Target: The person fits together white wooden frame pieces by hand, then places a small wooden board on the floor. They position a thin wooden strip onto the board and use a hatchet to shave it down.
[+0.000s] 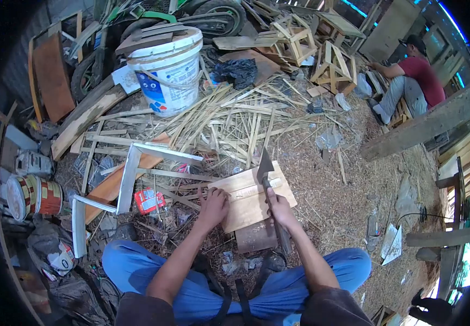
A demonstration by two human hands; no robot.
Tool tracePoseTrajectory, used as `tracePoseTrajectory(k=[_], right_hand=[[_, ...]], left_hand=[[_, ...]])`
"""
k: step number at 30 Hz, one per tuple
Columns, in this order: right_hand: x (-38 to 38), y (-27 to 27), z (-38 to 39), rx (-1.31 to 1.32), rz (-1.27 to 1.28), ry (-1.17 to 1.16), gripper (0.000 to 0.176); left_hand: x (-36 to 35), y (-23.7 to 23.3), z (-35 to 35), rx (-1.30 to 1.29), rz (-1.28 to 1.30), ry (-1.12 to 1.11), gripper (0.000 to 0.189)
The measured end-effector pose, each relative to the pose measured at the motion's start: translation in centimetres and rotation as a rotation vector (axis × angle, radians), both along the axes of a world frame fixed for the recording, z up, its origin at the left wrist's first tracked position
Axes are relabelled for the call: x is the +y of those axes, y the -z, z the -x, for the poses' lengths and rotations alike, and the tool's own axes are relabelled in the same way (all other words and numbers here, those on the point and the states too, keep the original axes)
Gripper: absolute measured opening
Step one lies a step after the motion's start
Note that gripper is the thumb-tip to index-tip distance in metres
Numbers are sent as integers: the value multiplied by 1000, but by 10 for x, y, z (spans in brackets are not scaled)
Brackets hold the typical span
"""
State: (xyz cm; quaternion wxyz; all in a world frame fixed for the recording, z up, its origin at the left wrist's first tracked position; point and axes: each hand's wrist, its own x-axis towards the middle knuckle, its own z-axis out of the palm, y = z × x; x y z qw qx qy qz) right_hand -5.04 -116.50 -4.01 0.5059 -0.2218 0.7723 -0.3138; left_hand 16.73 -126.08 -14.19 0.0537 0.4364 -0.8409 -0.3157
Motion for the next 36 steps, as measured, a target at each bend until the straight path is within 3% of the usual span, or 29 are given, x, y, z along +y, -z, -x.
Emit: tracePoseTrajectory(k=[6, 9, 14, 16, 18, 19, 21, 28, 30, 36], right_hand=[[-1, -3, 30, -81, 43, 130, 71], [0, -5, 38, -121, 76, 167, 62], [9, 26, 57, 68, 79, 56, 37], [11, 24, 61, 90, 55, 34, 37], [14, 35, 65, 387, 32, -108, 39], [15, 35, 66, 381, 30, -102, 39], [20, 31, 65, 748, -16, -236, 44], [24, 13, 76, 676, -211, -279, 47], [37, 45, 72, 934, -190, -351, 47], [37, 45, 74, 768, -140, -211, 55]], left_hand=[[3, -5, 20, 80, 101, 48, 51], [2, -2, 28, 95, 58, 75, 47], [-1, -5, 42, 109, 162, 84, 42], [-1, -3, 47, 115, 147, 67, 39], [-1, 3, 49, 111, 173, 46, 38], [-3, 6, 49, 106, 172, 53, 38], [-7, 9, 50, 85, 158, 46, 37], [-2, -6, 59, -11, 115, 65, 36], [-4, -9, 61, 50, 141, 130, 34], [-13, -40, 69, 177, 90, 23, 29]])
